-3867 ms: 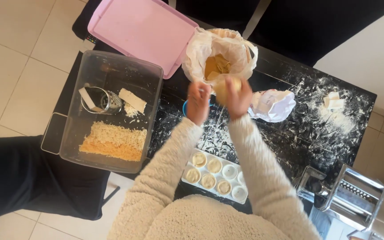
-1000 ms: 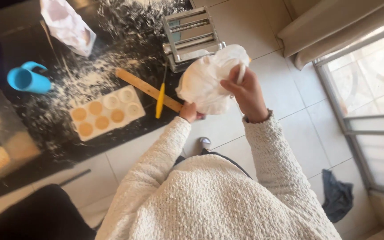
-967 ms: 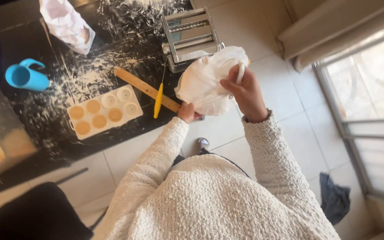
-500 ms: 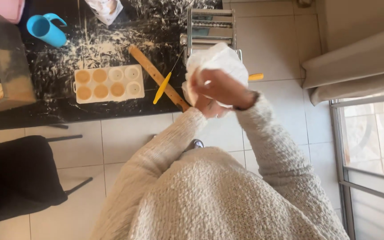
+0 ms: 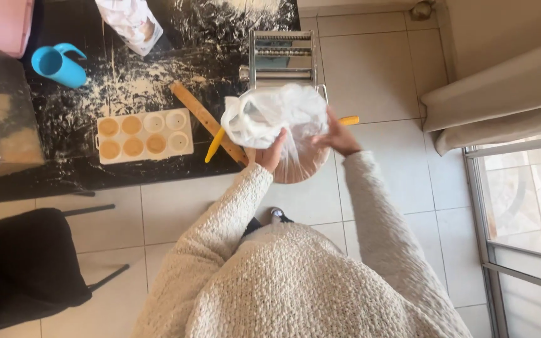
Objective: Using a rolling pin and knife to prepare dough circles for a recipe.
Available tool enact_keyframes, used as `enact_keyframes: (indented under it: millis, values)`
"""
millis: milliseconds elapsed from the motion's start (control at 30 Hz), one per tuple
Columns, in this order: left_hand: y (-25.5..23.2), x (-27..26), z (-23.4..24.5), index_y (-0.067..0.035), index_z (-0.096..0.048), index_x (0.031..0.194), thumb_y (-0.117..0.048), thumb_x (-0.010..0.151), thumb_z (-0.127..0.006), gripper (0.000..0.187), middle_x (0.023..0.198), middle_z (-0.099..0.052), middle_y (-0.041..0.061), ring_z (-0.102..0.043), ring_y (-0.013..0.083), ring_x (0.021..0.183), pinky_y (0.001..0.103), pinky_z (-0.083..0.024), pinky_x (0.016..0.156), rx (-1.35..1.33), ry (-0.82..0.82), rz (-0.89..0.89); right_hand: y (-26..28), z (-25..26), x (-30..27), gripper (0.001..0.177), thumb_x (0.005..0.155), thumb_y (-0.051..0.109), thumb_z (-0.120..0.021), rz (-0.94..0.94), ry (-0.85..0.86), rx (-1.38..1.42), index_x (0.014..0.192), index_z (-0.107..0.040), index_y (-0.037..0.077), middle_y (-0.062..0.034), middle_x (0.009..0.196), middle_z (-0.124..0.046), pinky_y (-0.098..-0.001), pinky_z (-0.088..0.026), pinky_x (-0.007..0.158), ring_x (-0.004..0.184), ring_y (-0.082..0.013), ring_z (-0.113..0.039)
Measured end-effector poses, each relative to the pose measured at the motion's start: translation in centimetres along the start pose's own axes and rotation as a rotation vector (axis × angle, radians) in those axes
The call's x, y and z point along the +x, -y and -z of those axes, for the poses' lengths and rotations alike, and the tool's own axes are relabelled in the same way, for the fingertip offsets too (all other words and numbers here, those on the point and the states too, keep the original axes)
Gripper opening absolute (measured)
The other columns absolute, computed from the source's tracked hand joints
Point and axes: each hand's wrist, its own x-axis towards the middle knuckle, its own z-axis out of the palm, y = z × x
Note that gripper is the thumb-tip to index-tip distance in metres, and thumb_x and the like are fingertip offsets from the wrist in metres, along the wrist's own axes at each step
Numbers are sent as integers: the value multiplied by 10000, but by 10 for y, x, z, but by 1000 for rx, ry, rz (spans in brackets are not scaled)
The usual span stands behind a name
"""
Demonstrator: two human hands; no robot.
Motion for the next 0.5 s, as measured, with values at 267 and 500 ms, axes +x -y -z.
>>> enact_keyframes:
  millis: [267,500]
  values:
    - [0,8,2,-21,-544,1435,-357,1054,-622,514,1457,-583,79,-550,194,1348,346,-401,1169,-33,156,71,62,-84,18,1254,605,234,-942,-269,59,91,1561,-166,2,-150,1576,-251,-426,-433,1147,1434,-269,-338]
    - [-123,-39,-17,-122,-597,1292,-337,845,-706,508,1292,-623,96,-576,267,1265,432,-451,1121,761,617,-411,59,-103,25,1067,696,212,-878,-231,-81,57,1535,-249,13,-157,1547,-324,-430,-432,1145,1415,-287,-384]
